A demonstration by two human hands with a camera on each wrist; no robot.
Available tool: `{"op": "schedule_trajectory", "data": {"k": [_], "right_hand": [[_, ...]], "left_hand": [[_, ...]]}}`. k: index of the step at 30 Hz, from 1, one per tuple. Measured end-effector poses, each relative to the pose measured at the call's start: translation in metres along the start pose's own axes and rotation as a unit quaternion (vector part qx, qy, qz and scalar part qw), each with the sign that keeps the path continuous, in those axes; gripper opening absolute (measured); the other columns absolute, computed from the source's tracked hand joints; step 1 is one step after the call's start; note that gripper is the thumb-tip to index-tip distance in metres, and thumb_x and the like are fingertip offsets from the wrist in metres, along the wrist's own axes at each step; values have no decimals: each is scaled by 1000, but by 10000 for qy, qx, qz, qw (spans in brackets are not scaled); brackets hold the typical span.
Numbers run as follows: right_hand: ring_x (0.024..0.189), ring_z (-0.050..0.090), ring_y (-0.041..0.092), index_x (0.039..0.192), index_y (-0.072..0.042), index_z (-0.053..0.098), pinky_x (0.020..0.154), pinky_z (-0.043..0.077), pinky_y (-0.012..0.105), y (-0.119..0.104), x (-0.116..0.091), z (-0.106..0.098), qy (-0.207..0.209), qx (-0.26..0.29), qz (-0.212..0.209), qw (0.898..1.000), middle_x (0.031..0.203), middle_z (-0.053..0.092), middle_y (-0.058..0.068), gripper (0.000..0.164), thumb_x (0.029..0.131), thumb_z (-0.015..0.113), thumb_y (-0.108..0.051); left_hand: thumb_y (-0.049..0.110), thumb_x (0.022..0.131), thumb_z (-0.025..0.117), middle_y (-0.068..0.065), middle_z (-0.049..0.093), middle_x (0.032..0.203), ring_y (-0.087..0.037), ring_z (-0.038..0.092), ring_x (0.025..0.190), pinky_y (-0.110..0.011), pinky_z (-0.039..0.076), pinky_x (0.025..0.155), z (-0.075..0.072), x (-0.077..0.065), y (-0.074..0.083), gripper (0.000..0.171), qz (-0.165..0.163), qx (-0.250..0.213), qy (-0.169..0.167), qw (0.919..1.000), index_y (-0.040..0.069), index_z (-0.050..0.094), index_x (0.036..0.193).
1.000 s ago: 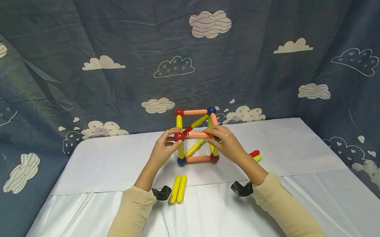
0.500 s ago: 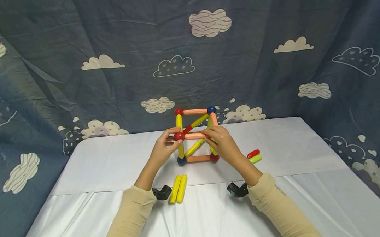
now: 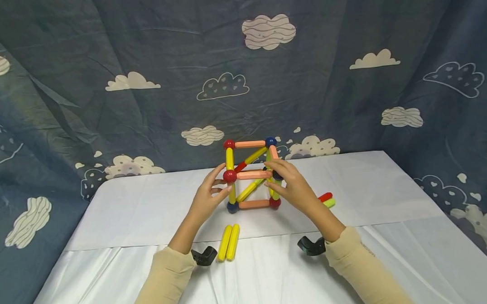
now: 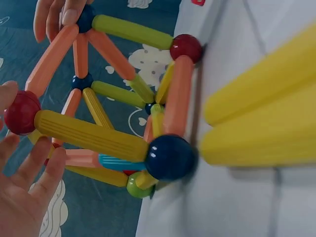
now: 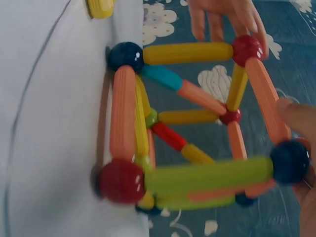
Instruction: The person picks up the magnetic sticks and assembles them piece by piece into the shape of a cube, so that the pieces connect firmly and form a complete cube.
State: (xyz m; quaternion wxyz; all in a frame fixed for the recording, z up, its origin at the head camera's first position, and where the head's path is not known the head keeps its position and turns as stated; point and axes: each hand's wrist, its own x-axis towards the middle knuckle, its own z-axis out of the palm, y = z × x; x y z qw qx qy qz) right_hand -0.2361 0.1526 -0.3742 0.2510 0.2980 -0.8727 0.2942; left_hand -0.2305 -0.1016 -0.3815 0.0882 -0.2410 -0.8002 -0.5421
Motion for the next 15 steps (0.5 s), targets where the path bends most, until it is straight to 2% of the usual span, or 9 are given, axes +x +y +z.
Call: {"op": "schedule_trajectory", "data": {"k": [3, 7, 11, 15], "right_hand": [[119, 39, 25, 129, -8, 45, 95, 36, 41, 7, -13, -10, 64, 81, 116, 9999, 128, 44, 10, 66, 70, 77, -10], [119, 38, 27, 130, -8, 43, 95, 35, 45, 20, -36, -25, -6, 125, 457, 9989, 129, 43, 11, 71, 69, 78, -11], [117, 39, 30, 132, -9, 41, 93, 35, 50, 42, -60, -35, -191, 228, 1059, 9939, 128, 43, 13, 75, 68, 79, -11], [112, 43, 33, 131, -8, 41, 91, 33, 55, 66, -82, -41, -525, 465, 1654, 9837, 121, 50, 15, 72, 69, 77, -9]], "left_hand": [[15, 83, 65, -9, 33, 139, -27, 52, 104, -38, 47, 82, -2, -10, -18, 65, -143, 91, 52, 9998, 14, 32, 139], [19, 82, 67, -8, 37, 134, -25, 54, 101, -38, 48, 80, -6, -31, -25, 66, -407, 322, -35, 9986, 18, 32, 139], [25, 83, 66, -10, 38, 131, -23, 53, 99, -36, 47, 80, -7, -51, -29, 64, -930, 484, -612, 9926, 18, 34, 138], [28, 83, 65, -8, 41, 126, -16, 50, 92, -30, 47, 73, -4, -68, -35, 62, -1329, 748, -1464, 9774, 16, 36, 137]]}}
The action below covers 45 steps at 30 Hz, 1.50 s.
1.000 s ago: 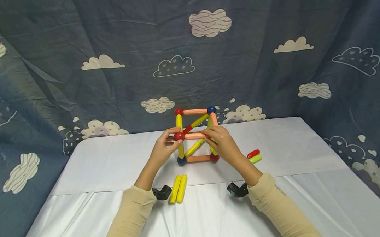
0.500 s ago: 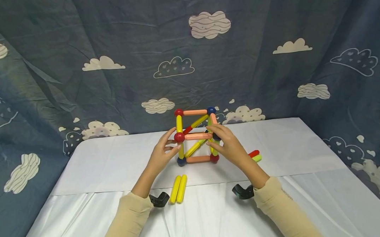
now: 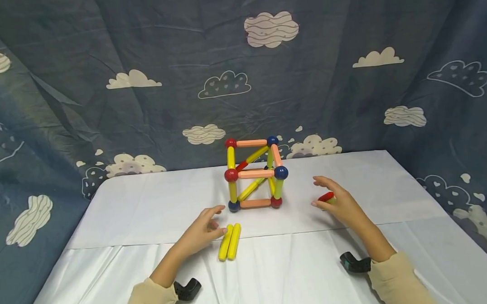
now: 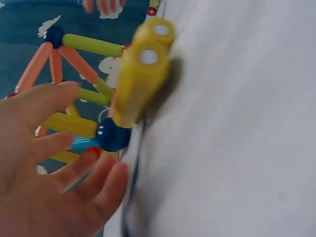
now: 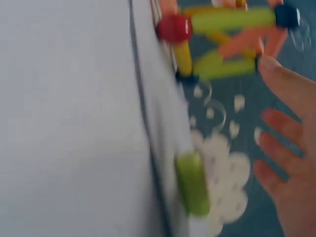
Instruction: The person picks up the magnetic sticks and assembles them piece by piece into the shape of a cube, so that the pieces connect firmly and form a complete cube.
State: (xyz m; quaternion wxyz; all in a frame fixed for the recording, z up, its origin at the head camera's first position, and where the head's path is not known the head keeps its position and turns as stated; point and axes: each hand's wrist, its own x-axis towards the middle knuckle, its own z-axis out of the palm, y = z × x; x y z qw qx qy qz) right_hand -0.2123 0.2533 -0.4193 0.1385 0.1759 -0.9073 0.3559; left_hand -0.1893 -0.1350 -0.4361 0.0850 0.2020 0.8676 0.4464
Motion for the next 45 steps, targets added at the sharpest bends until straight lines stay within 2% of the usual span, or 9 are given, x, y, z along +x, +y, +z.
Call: {"op": "schedule_trajectory", "data": {"k": [5, 9, 16, 20, 23, 31, 35, 39, 45], "right_hand": [[108, 46, 34, 124, -6, 48, 93, 27, 58, 26, -12, -6, -563, 135, 656, 9962, 111, 57, 16, 57, 74, 74, -13], [110, 45, 34, 112, -4, 58, 95, 28, 53, 36, -17, -7, -841, 131, 810, 9931, 112, 57, 16, 40, 75, 71, -5], [106, 47, 36, 105, -3, 62, 91, 36, 51, 39, -18, -5, -930, -327, 744, 9923, 109, 56, 17, 33, 74, 70, 1], [104, 49, 38, 107, -1, 61, 87, 39, 52, 39, -20, -4, -1126, -715, 875, 9872, 109, 56, 21, 34, 75, 70, -2], [103, 50, 36, 111, -1, 60, 87, 40, 50, 34, -18, -5, -1135, -735, 707, 9883, 109, 57, 18, 35, 77, 69, -3], [96, 52, 26, 114, -4, 60, 81, 44, 46, -11, -6, -3, -1187, -245, 207, 9924, 105, 59, 7, 32, 82, 64, -3], [95, 51, 22, 111, -8, 61, 78, 44, 45, -34, 0, 7, -1083, -151, -9, 9940, 106, 61, 2, 30, 81, 66, -9], [86, 51, 18, 110, -10, 62, 71, 45, 43, -52, 7, 24, -879, -134, -331, 9955, 105, 62, 0, 32, 79, 69, -9], [71, 48, 11, 109, -10, 61, 61, 47, 28, -69, 17, 52, -593, -156, -777, 9951, 95, 61, -1, 36, 75, 72, -5]], "left_hand": [[19, 82, 65, -5, 42, 117, -12, 46, 78, -25, 42, 63, 7, -7, -3, 59, 53, 448, -867, 9952, 13, 39, 135], [15, 80, 66, -5, 41, 117, -11, 45, 70, -22, 41, 57, 12, -9, -1, 57, 42, 670, -963, 9931, 12, 43, 132], [17, 80, 67, -2, 50, 97, -13, 46, 65, -25, 41, 52, 13, -11, 3, 41, -297, 600, -523, 9964, 17, 51, 116], [13, 81, 65, -5, 54, 98, -13, 50, 62, -27, 43, 53, 11, -11, 3, 36, -431, 135, -256, 9987, 16, 50, 113], [10, 82, 63, -8, 53, 101, -13, 53, 62, -29, 45, 53, 8, -10, 6, 33, -522, -317, 20, 9981, 14, 48, 111], [11, 83, 65, -9, 50, 113, -15, 61, 78, -32, 50, 62, -1, -8, 20, 41, -570, -1068, 978, 9878, 14, 50, 121], [10, 82, 66, -8, 53, 111, -18, 60, 89, -28, 51, 68, -1, -6, 28, 36, -265, -1322, 1378, 9813, 11, 55, 115], [3, 82, 64, -9, 58, 105, -22, 57, 95, -26, 50, 71, -2, -8, 45, 29, 397, -1347, 1653, 9762, 4, 55, 109], [-5, 81, 61, -14, 59, 104, -25, 56, 94, -34, 50, 75, -1, -4, 61, 26, 1178, -1245, 1901, 9667, -5, 55, 106]]}}
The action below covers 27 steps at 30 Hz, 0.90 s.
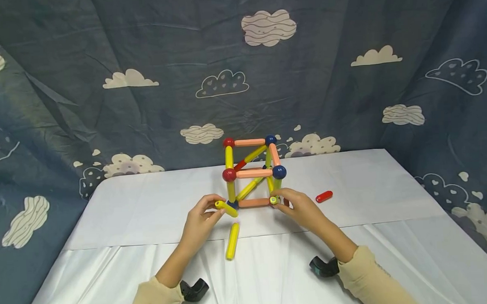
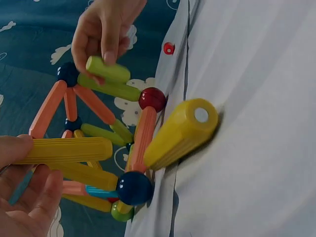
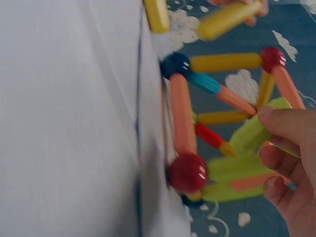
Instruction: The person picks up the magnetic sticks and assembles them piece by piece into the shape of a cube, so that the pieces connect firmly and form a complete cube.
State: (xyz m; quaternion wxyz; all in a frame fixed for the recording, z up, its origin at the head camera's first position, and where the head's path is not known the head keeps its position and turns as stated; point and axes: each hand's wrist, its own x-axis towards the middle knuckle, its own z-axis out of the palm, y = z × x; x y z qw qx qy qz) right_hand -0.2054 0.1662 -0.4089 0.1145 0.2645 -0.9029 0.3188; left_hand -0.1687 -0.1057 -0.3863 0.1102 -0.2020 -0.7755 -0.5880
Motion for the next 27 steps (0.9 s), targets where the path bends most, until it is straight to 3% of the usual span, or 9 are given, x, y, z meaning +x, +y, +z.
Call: {"op": "schedule_trajectory", "data": {"k": [3, 8, 14, 18, 23, 27], "right_hand": [[70, 48, 10, 107, -10, 62, 60, 46, 24, -4, 8, 13, 82, -96, -68, 9999, 87, 59, -3, 33, 76, 71, -4], [78, 55, 12, 107, -10, 61, 69, 49, 29, -9, 18, 27, 157, -686, 66, 9975, 95, 62, -1, 29, 79, 69, -9], [80, 58, 15, 105, -9, 61, 72, 50, 32, -6, 22, 34, 195, -918, 330, 9950, 94, 63, 1, 28, 78, 70, -10], [79, 57, 14, 108, -8, 60, 70, 49, 30, -2, 22, 36, 218, -581, 323, 9976, 98, 62, 3, 31, 79, 69, -9], [81, 60, 16, 115, -6, 56, 68, 50, 24, 2, 20, 40, 210, 500, 309, 9980, 109, 59, 10, 36, 80, 66, -3], [85, 63, 21, 116, -2, 54, 69, 50, 22, 2, 20, 42, 226, 1274, 314, 9911, 112, 58, 14, 37, 81, 65, -1]], "left_hand": [[-6, 81, 61, -14, 59, 104, -25, 56, 95, -36, 49, 76, 4, 3, 1, 26, 200, -35, 63, 9998, -5, 54, 107], [-7, 81, 60, -19, 58, 104, -27, 57, 94, -37, 50, 75, 12, 8, 0, 26, 491, -160, 95, 9986, -6, 53, 107], [-7, 82, 60, -19, 57, 104, -26, 57, 95, -37, 49, 76, 19, 16, -3, 26, 613, -267, 177, 9976, -8, 52, 107], [-9, 82, 59, -18, 58, 103, -28, 57, 95, -37, 49, 76, 26, 21, -2, 25, 682, -300, 180, 9971, -8, 52, 106], [-5, 82, 61, -11, 59, 104, -23, 58, 94, -33, 50, 75, 41, 28, -19, 26, 722, -308, 230, 9967, 0, 54, 106], [-7, 82, 60, -16, 58, 105, -27, 58, 95, -33, 50, 76, 47, 28, -11, 26, 716, -283, 231, 9968, -3, 53, 106]]}}
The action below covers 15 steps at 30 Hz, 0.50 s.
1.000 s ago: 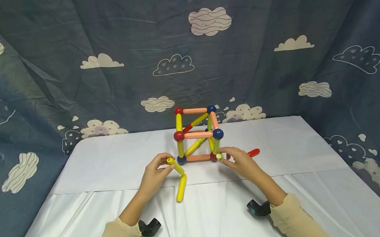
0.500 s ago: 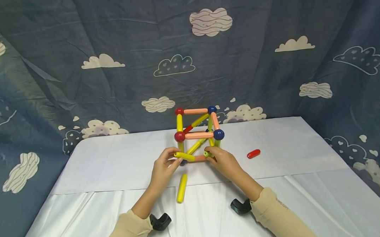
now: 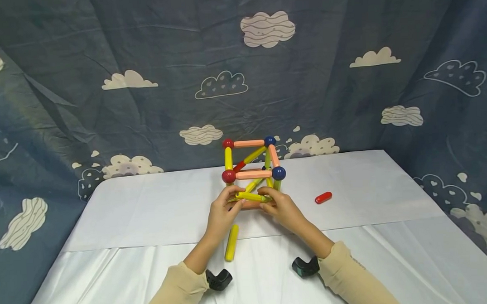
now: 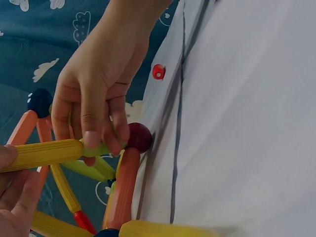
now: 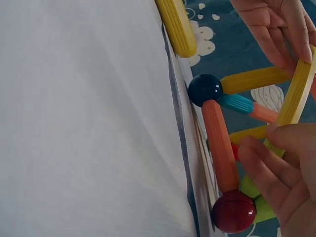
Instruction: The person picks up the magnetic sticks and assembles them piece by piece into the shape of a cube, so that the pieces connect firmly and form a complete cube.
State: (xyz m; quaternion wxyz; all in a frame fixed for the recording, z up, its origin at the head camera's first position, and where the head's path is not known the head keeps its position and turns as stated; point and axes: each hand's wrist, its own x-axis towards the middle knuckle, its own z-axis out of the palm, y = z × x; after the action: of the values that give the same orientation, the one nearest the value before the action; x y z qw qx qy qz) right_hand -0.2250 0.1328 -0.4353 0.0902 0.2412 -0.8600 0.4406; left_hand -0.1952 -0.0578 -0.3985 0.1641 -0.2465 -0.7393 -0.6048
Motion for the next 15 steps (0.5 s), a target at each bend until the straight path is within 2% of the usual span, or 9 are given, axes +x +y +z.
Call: {"op": "schedule_trajectory", "data": {"k": [2, 6, 9, 12, 15], "right_hand": [[83, 64, 21, 115, 0, 54, 68, 50, 22, 0, 0, 1, 40, 243, -10, 9997, 112, 58, 16, 36, 81, 64, 0], [79, 65, 21, 114, 2, 54, 65, 51, 23, -1, 0, 4, 95, 698, -17, 9975, 110, 58, 16, 34, 82, 63, 0], [76, 65, 19, 114, 2, 56, 63, 51, 24, -1, 1, 6, 123, 923, -20, 9957, 108, 59, 17, 32, 83, 62, -2], [73, 64, 16, 112, -2, 58, 61, 51, 23, -1, 2, 7, 200, 913, -20, 9956, 105, 60, 15, 29, 83, 62, -3], [69, 64, 14, 109, -3, 60, 59, 51, 22, -2, 4, 8, 313, 850, -1, 9959, 102, 62, 14, 27, 82, 63, -3]], "left_hand": [[-9, 81, 59, -19, 58, 105, -31, 58, 95, -35, 50, 76, 1, 0, 6, 26, 5, 0, 9, 10000, -6, 53, 106], [-7, 82, 60, -18, 57, 105, -29, 58, 94, -34, 50, 76, 2, 1, -7, 27, 29, 1, 46, 10000, -4, 53, 107], [-3, 82, 62, -14, 57, 106, -24, 59, 92, -30, 50, 75, 2, 1, -19, 29, 159, 228, 49, 9996, 1, 54, 109], [1, 78, 68, -10, 52, 105, -18, 55, 85, -24, 49, 71, -2, 2, -20, 36, 616, 974, 159, 9932, 5, 53, 111], [7, 74, 74, -9, 44, 107, -20, 46, 86, -27, 45, 71, -9, 7, -15, 48, 1033, 1913, 387, 9753, 8, 49, 115]]}}
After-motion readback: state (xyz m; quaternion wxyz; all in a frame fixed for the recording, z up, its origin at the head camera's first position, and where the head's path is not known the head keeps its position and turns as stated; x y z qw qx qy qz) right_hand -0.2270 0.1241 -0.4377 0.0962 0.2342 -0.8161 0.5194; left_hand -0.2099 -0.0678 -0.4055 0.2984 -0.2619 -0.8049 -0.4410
